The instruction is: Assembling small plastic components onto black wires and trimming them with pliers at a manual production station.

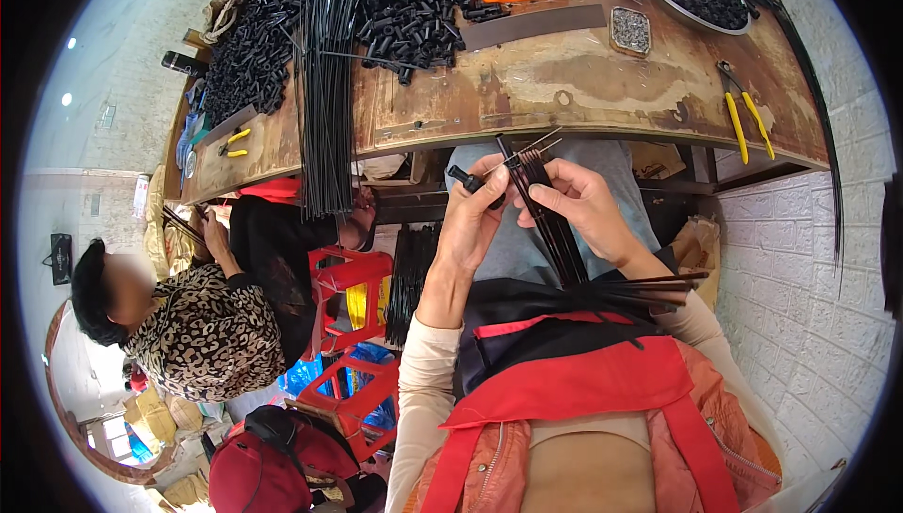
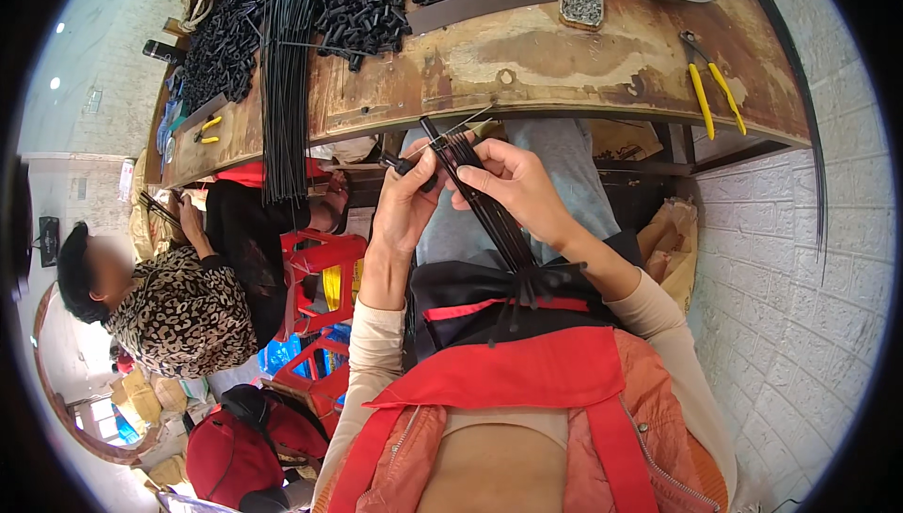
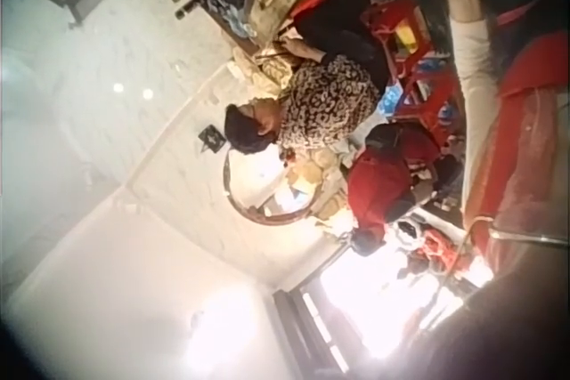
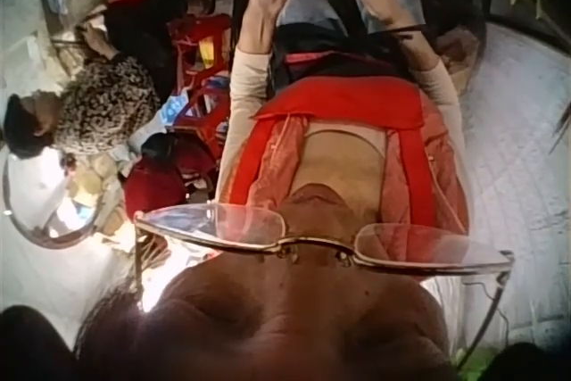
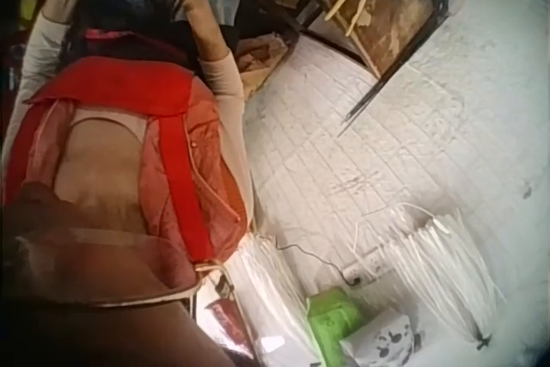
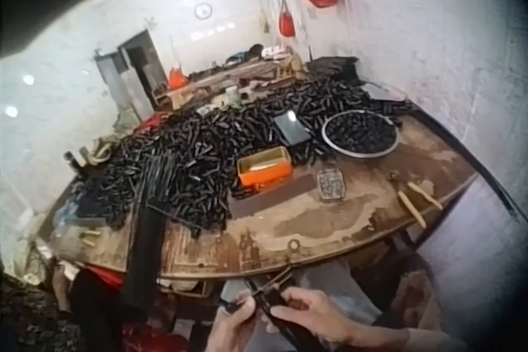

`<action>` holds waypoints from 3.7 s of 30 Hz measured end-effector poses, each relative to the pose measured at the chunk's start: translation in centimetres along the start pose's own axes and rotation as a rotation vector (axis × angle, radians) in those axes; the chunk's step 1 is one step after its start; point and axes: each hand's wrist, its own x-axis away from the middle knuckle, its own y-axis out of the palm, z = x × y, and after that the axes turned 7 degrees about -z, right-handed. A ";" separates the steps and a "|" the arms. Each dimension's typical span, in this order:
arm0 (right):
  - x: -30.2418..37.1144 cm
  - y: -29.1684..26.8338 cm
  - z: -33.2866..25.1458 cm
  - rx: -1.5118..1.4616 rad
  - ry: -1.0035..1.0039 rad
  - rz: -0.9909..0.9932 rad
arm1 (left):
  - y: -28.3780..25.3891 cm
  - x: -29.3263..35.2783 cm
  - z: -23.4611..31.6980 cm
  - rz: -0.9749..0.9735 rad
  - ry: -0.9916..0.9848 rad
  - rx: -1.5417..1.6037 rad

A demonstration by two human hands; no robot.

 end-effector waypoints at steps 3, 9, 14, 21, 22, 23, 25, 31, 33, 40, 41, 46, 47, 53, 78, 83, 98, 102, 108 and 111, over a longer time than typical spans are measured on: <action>-0.2 -0.1 -0.1 0.011 0.007 -0.021 | -0.8 -0.1 0.3 -0.101 0.003 -0.048; -0.4 -0.7 -0.2 -0.139 0.136 -0.107 | 0.1 0.2 1.1 -0.116 -0.005 -0.091; -0.9 -0.7 0.9 -0.141 -0.015 -0.107 | 0.2 0.2 0.4 -0.143 -0.041 0.016; -0.5 0.2 -0.2 -0.113 0.048 -0.129 | 3.1 -3.4 5.9 -0.168 0.314 -0.232; -0.5 0.2 -0.2 -0.092 0.046 -0.122 | 2.8 -4.4 6.4 -0.312 0.141 -0.449; -0.5 0.1 -0.3 -0.071 0.039 -0.112 | 2.7 -5.0 6.7 -0.457 -0.041 -0.664; -0.5 -0.2 0.0 -0.083 0.050 -0.121 | 2.1 -5.0 6.3 -0.397 -0.198 -0.658; -0.5 -0.1 -0.1 -0.120 0.034 -0.101 | 0.3 -1.9 4.2 -0.116 0.063 -0.314; -0.6 -0.1 -0.4 -0.117 0.036 -0.109 | 0.5 -2.6 3.9 -0.035 0.141 -0.322; -0.5 0.5 -0.3 -0.112 0.020 -0.063 | 0.7 -1.8 4.4 -0.086 0.076 -0.163; -0.5 0.5 -0.3 -0.110 0.026 -0.070 | 1.2 -1.6 4.5 -0.089 0.075 -0.162; -0.4 1.1 -0.5 -0.090 0.031 -0.079 | 0.6 -1.7 4.1 -0.059 0.132 -0.226; -0.3 1.0 -0.4 -0.076 0.020 -0.060 | 0.9 -1.8 4.3 -0.080 0.148 -0.232; -0.4 1.2 0.0 -0.104 0.006 -0.058 | 1.7 -0.9 4.5 -0.063 0.069 -0.073; -1.2 1.1 0.0 -0.098 0.052 -0.034 | 0.7 -2.2 4.7 0.032 0.181 -0.459; -1.4 0.8 0.1 -0.123 0.042 -0.051 | -0.2 -2.7 4.8 -0.043 0.153 -0.426; -1.8 0.3 0.9 -0.110 0.042 -0.078 | -0.8 -2.7 4.7 -0.103 0.116 -0.385; -1.7 0.5 0.8 -0.102 0.036 -0.037 | -0.5 -2.2 4.2 -0.046 0.129 -0.338; -1.6 1.2 0.8 -0.066 0.038 -0.084 | -0.6 -1.0 4.1 0.061 0.138 -0.232; -1.6 1.3 0.8 -0.058 0.069 -0.072 | -0.6 -0.5 4.0 0.063 0.166 -0.203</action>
